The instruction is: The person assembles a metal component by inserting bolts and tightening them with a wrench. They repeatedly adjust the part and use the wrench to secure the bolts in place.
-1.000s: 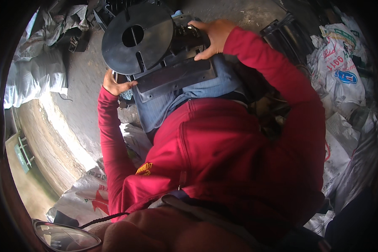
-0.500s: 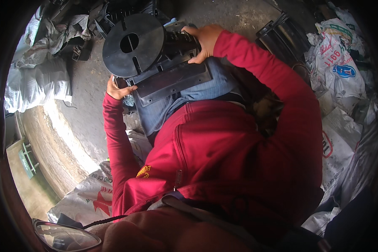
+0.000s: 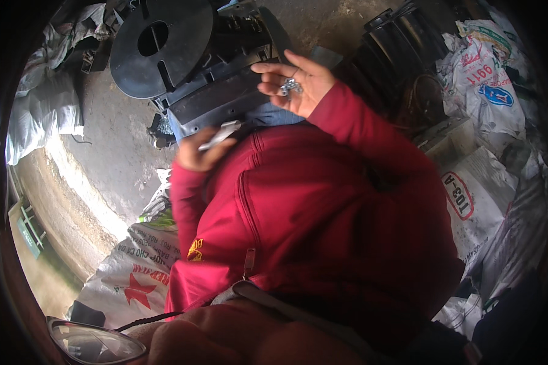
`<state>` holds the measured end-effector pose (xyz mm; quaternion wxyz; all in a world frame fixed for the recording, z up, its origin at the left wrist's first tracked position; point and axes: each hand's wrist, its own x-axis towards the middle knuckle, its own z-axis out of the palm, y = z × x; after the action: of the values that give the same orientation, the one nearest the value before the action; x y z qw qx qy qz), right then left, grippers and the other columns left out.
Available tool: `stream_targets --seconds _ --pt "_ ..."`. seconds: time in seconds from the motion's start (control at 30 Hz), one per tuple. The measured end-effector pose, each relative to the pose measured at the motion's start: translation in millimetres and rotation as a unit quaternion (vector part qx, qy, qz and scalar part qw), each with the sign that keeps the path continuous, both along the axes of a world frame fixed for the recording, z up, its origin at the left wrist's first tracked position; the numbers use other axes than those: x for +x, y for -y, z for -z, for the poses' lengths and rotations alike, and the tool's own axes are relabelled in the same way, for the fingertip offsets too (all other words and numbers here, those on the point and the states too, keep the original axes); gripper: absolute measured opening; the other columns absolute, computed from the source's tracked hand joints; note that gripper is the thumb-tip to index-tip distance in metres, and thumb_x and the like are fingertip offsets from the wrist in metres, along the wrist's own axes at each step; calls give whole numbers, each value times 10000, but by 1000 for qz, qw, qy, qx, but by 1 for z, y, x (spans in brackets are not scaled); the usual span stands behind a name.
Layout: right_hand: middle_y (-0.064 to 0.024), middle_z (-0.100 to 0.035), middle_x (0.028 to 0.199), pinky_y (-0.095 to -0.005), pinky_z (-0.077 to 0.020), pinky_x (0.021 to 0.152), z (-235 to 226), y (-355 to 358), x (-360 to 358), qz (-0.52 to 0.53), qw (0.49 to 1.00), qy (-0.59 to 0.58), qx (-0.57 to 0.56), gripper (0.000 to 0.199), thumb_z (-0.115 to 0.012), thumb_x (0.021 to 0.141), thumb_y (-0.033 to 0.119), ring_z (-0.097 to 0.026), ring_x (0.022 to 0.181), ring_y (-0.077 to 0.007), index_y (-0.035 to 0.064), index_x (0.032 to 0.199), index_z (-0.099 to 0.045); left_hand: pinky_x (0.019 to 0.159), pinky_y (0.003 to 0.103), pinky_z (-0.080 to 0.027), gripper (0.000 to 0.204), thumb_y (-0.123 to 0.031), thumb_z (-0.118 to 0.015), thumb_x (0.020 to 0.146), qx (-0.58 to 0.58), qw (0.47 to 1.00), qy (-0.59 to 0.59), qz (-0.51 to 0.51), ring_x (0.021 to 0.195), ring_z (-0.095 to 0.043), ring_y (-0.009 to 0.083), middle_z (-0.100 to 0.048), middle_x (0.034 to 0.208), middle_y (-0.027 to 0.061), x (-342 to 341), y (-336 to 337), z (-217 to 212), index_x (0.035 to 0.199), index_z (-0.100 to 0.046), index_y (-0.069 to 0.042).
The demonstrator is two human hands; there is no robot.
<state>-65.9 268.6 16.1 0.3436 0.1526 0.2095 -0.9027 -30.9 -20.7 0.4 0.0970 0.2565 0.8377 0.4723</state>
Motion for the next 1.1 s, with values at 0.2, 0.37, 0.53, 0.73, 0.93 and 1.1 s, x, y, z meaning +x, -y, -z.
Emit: stream_targets --seconds 0.2,0.37,0.53,0.73,0.93,1.1 --pt "-183 -472 1349 -452 -359 1060 2 24 6 -13 992 10 -124 591 -346 981 421 -421 1292 -328 -45 1339 -408 593 366 -512 249 -256 -708 786 -112 979 -169 36 659 -634 265 -642 776 105 0 -45 9 993 -664 -125" --pt "-179 -477 1347 -434 -337 1074 -2 39 5 -9 990 17 -140 564 -352 982 394 -411 1302 -307 -34 1347 -404 534 262 -484 225 -94 -762 743 64 982 -31 -175 621 -633 172 -666 792 102 0 -46 -44 937 -663 -39" --pt "-175 -465 1364 -403 -287 1106 -15 70 9 23 999 -1 -47 504 -344 978 310 -412 1302 -285 -32 1341 -418 523 251 -470 281 -80 -793 703 -24 979 -145 -142 580 -601 133 -620 736 50 -7 -66 -39 948 -663 -35" --pt "-160 -458 1378 -388 -289 1101 -1 90 16 37 998 -35 -25 480 -346 965 263 -401 1307 -262 -25 1342 -423 534 254 -496 257 -49 -748 732 -1 990 -61 -130 620 -640 145 -648 808 70 -4 -50 -31 973 -658 -43" --pt "-123 -477 1361 -367 -348 1047 -4 95 10 -24 999 -6 -45 478 -357 968 292 -437 1270 -228 7 1343 -435 535 264 -498 211 -32 -727 745 -32 982 -82 -167 640 -642 159 -652 828 72 -7 -27 -40 938 -641 -37" --pt "-98 -498 1334 -330 -397 996 0 102 11 -43 997 4 -58 477 -357 974 307 -443 1265 -200 13 1342 -434 588 270 -485 208 -12 -715 754 1 976 -73 -206 652 -603 131 -636 824 51 -5 -20 -39 950 -645 -29"
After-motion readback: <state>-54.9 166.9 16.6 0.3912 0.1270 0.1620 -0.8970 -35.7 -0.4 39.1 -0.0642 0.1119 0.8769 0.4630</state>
